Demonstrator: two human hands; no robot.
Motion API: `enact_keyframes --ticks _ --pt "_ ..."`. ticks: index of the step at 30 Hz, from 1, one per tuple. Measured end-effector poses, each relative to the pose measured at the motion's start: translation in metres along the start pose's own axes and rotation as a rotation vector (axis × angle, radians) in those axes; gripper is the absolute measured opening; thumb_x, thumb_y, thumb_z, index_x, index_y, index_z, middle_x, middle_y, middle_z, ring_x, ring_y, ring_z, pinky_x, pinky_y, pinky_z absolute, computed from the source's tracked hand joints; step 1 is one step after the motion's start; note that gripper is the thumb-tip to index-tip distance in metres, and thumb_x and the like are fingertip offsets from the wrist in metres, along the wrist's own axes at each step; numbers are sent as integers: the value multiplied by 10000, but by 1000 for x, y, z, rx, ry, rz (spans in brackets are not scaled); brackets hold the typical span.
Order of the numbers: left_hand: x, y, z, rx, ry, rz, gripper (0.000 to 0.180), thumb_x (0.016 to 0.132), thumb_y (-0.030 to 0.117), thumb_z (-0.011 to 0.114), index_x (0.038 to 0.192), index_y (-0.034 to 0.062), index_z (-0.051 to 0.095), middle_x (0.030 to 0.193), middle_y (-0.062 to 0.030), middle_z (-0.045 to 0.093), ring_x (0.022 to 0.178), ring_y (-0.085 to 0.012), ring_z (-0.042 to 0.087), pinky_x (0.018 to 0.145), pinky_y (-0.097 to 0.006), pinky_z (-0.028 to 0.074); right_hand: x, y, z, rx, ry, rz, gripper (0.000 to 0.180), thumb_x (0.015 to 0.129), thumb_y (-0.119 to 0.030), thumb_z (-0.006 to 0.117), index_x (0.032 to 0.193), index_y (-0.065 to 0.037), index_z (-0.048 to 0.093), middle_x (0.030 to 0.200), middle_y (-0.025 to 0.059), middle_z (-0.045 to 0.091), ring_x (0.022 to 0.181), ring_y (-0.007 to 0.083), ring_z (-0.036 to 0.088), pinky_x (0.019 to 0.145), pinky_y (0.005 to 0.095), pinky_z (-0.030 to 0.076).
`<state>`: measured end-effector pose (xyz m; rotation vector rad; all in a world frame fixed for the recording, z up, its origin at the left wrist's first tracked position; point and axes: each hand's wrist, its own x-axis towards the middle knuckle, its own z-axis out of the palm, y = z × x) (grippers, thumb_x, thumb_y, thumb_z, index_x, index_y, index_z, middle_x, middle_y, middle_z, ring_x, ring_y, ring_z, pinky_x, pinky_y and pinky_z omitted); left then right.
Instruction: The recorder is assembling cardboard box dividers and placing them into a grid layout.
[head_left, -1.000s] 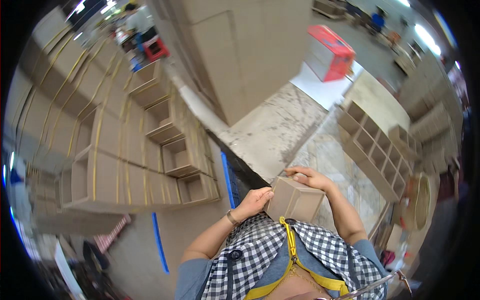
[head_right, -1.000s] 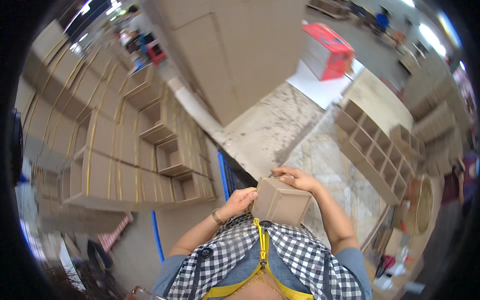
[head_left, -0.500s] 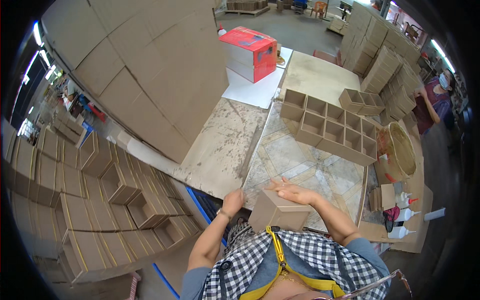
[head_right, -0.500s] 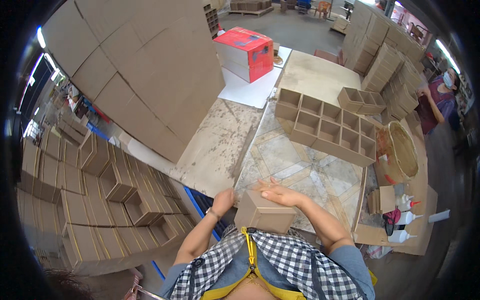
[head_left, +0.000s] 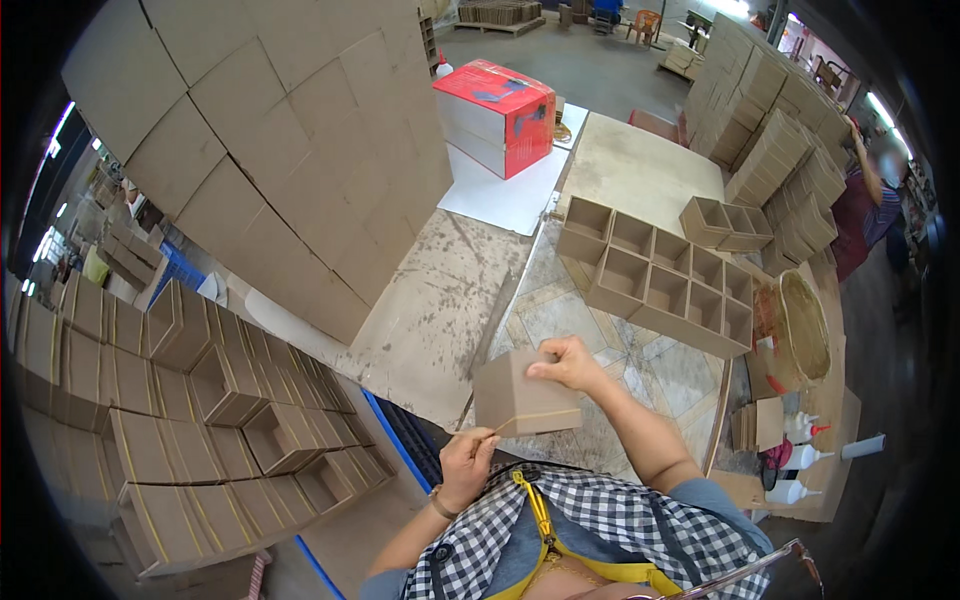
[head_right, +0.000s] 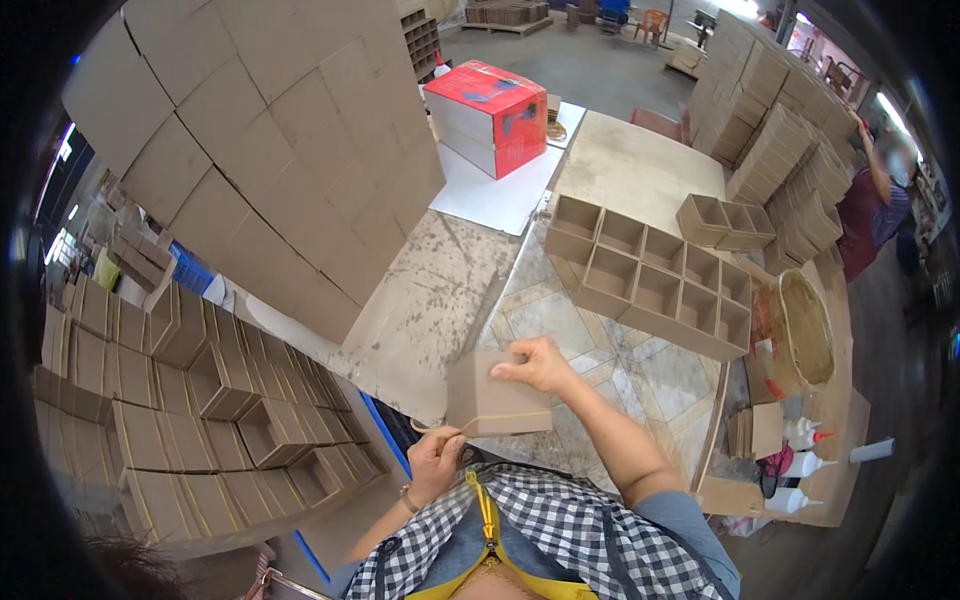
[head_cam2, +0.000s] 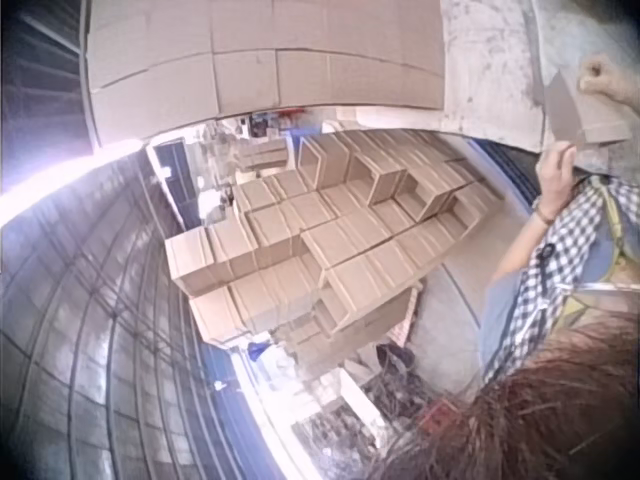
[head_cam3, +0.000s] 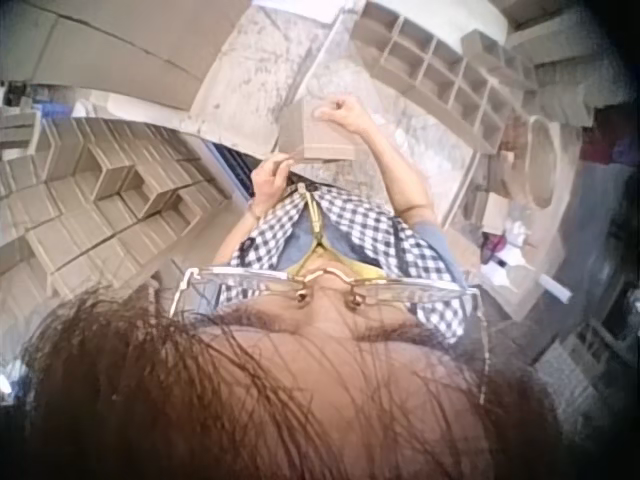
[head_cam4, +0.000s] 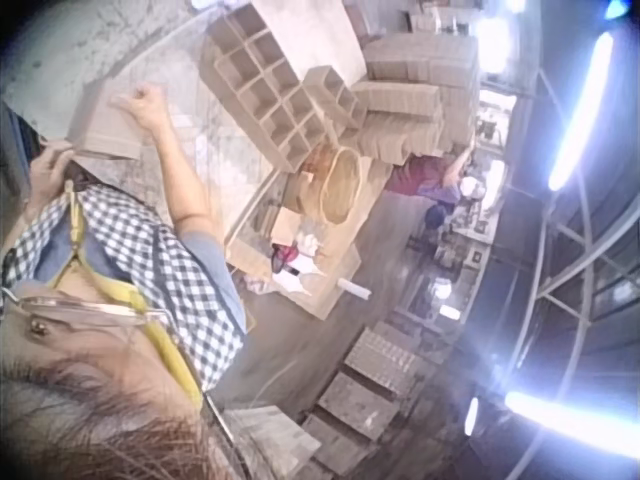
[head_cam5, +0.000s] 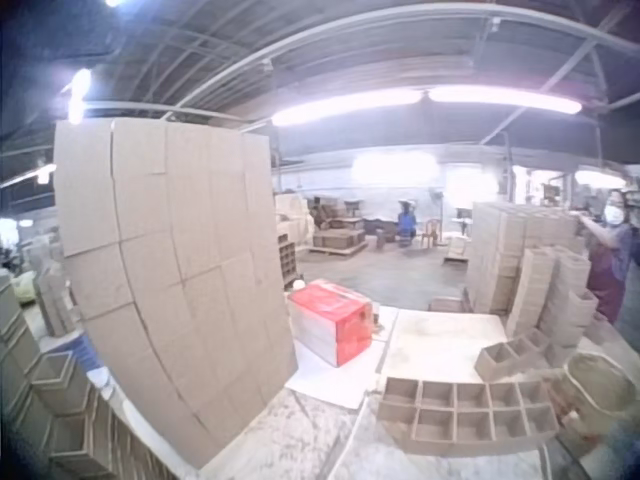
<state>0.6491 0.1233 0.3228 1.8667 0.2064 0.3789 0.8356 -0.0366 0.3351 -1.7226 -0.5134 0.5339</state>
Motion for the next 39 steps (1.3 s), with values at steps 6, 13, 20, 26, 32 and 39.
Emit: enact_keyframes --ticks 6,13,20,26,32,39 --pt "4 4 -29 368 -475 147 128 803 177 624 744 64 606 576 -84 546 512 -239 509 505 -333 415 39 1 3 -380 -133 -190 350 688 -344 754 661 -29 602 559 35 567 529 70 509 483 258 412" --pt "-35 -33 -40 267 -70 -260 226 836 215 588 672 60 573 545 -117 521 450 -249 499 452 -326 397 112 22 -85 -693 402 -240 353 721 -339 689 653 -45 507 614 115 565 583 284 546 578 382 427" --pt "-55 -94 -27 366 7 -449 320 836 277 592 640 37 512 511 -156 487 452 -296 521 431 -355 381 114 110 -104 -1203 100 -337 78 771 -163 564 811 -103 536 781 87 581 800 260 570 705 391 388" --pt "-46 -76 -10 452 -203 -326 275 808 273 625 692 39 537 549 -136 553 509 -311 566 451 -352 424 117 121 -101 -1229 272 -196 76 765 -151 588 794 -96 544 768 103 571 791 279 557 716 395 404" --pt "-51 -86 -14 141 -152 -526 268 845 239 599 728 2 557 567 -109 570 532 -107 576 482 -267 428 113 134 -95 -1188 382 -234 238 748 -154 620 969 -103 550 939 162 558 952 326 518 835 427 389" --pt "12 -22 17 163 -154 -177 273 881 196 519 696 0 565 573 -143 518 490 -187 538 458 -327 387 14 41 -17 -342 -353 -389 735 702 -309 715 1284 -15 375 1328 186 391 1215 321 379 1023 399 290"
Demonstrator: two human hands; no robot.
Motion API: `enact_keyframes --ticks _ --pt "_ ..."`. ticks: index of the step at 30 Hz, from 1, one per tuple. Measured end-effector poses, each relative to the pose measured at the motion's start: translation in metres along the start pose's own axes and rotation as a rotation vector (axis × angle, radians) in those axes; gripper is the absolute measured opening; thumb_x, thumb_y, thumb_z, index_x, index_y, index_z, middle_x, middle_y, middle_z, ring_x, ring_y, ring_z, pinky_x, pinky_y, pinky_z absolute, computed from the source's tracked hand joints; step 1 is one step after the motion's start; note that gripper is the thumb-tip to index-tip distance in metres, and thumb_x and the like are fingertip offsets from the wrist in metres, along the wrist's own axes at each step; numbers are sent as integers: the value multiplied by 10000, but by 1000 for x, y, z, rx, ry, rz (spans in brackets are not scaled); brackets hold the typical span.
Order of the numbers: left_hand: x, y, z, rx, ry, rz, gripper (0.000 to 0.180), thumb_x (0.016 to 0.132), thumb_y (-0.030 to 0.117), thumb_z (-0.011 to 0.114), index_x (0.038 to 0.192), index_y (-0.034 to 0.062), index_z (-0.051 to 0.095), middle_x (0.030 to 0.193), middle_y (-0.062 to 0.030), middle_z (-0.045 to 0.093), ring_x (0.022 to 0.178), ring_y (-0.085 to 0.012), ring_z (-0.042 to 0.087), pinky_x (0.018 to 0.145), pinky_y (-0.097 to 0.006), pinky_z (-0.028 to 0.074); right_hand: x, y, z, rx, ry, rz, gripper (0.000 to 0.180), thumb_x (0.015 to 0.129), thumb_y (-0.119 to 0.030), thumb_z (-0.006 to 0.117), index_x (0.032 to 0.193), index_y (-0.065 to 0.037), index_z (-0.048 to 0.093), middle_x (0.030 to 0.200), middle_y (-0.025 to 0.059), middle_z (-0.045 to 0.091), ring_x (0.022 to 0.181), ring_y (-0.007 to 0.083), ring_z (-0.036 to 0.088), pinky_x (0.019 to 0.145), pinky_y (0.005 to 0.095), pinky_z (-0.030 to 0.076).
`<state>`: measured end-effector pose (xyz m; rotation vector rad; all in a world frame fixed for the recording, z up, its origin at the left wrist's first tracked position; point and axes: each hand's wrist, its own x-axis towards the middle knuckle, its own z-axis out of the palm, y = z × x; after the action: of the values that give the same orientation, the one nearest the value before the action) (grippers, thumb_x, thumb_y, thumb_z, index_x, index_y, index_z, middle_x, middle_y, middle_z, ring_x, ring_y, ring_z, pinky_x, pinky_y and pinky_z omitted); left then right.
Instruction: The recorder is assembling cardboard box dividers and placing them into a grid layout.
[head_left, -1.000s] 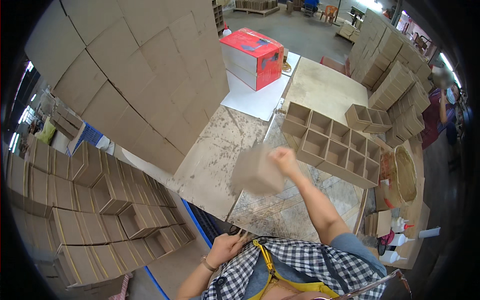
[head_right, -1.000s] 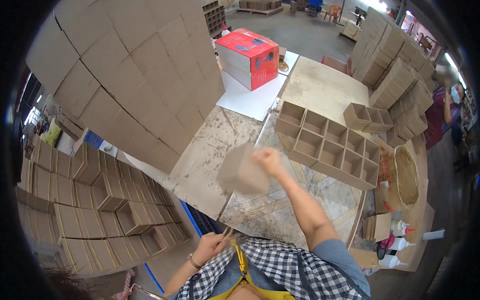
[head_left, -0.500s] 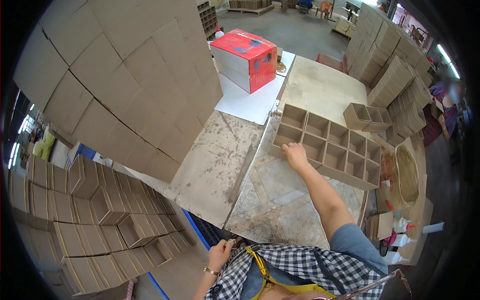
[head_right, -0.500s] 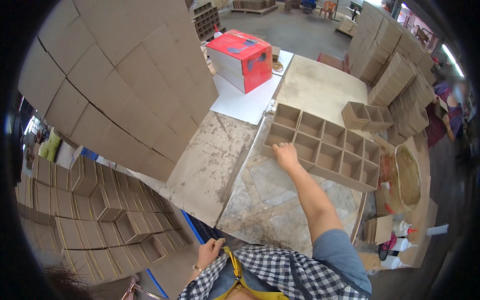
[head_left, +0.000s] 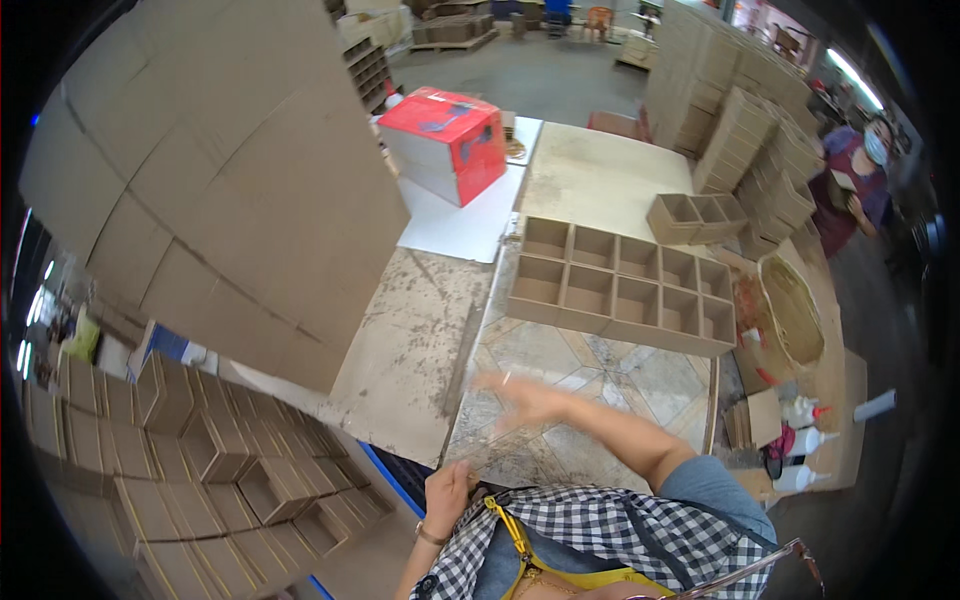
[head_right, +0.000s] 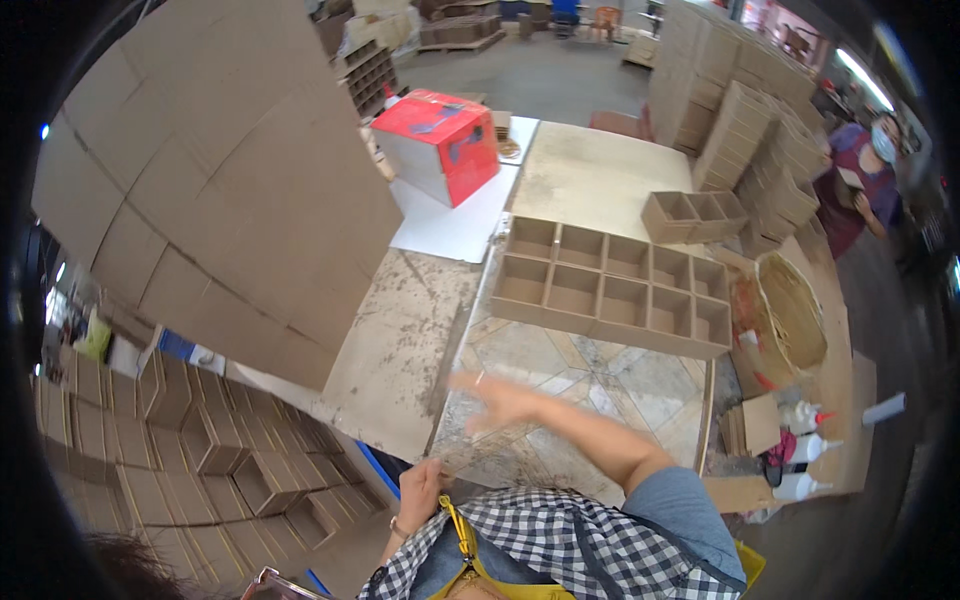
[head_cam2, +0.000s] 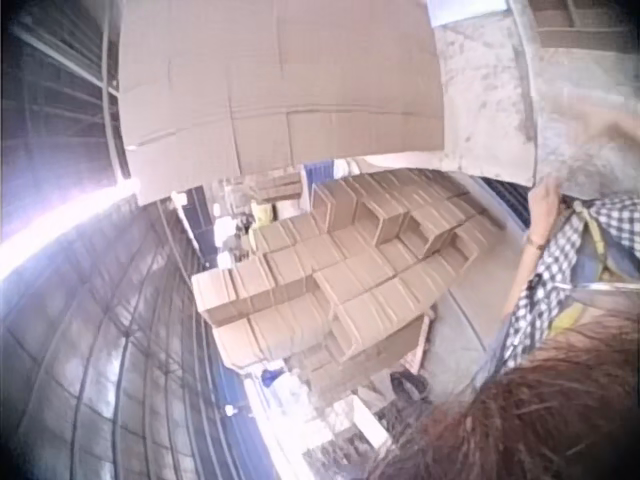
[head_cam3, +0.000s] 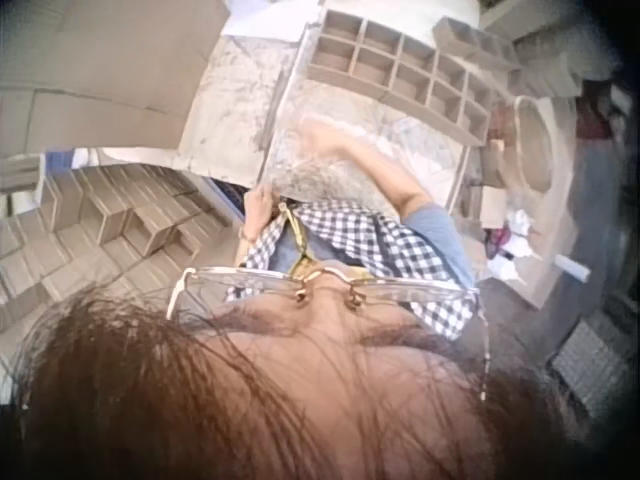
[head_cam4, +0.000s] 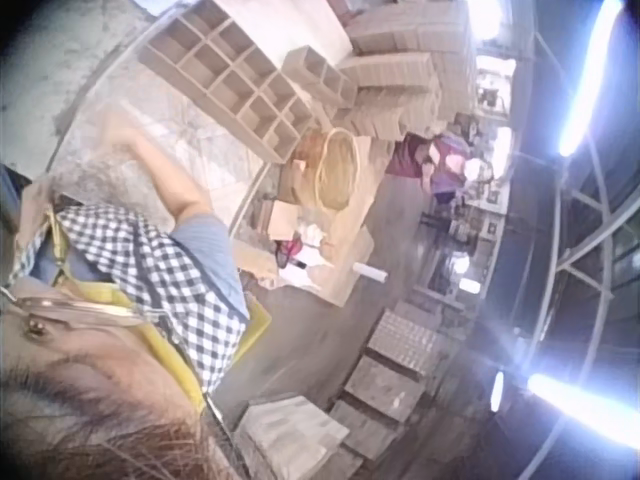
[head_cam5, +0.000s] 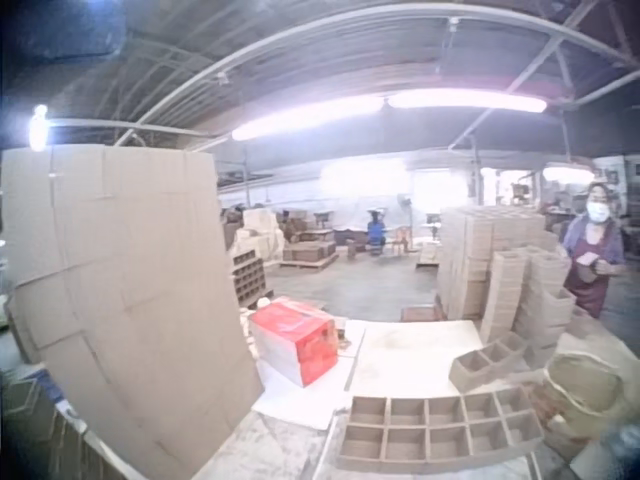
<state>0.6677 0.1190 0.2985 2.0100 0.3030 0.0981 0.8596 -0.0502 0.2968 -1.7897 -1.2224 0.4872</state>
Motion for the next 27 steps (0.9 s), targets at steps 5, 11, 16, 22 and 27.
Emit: enact_keyframes --ticks 5,11,16,22,27 --pt "41 64 33 -32 -109 387 138 814 96 584 704 15 569 536 -109 504 470 -255 496 465 -354 374 -46 -48 60 835 86 81 769 794 -172 664 1390 -36 198 1180 126 469 1066 193 450 866 305 406" --pt "52 115 74 7 -568 606 171 797 48 586 965 13 595 1046 -179 521 960 -297 517 782 -350 436 -122 -46 3 768 287 349 437 865 -126 494 1294 -86 422 878 32 549 721 105 487 567 251 417" --pt "52 113 112 -346 -595 401 246 808 25 568 1054 3 569 1195 -192 466 1039 -271 528 839 -330 444 -239 -13 -106 23 1021 562 299 717 -7 485 966 -86 631 799 33 568 712 137 549 594 280 472" --pt "55 55 81 -135 -347 396 156 825 27 544 965 -2 607 1059 -154 563 911 -238 575 797 -308 456 -347 27 -264 -683 1576 1226 420 782 -236 562 1097 38 521 997 280 578 986 383 559 808 441 460" --pt "7 21 -3 222 52 234 135 819 54 556 934 1 601 882 -168 605 860 -306 580 753 -339 453 -316 51 -228 -911 1494 987 405 825 -269 564 1080 46 565 1056 248 578 977 371 553 822 413 436"
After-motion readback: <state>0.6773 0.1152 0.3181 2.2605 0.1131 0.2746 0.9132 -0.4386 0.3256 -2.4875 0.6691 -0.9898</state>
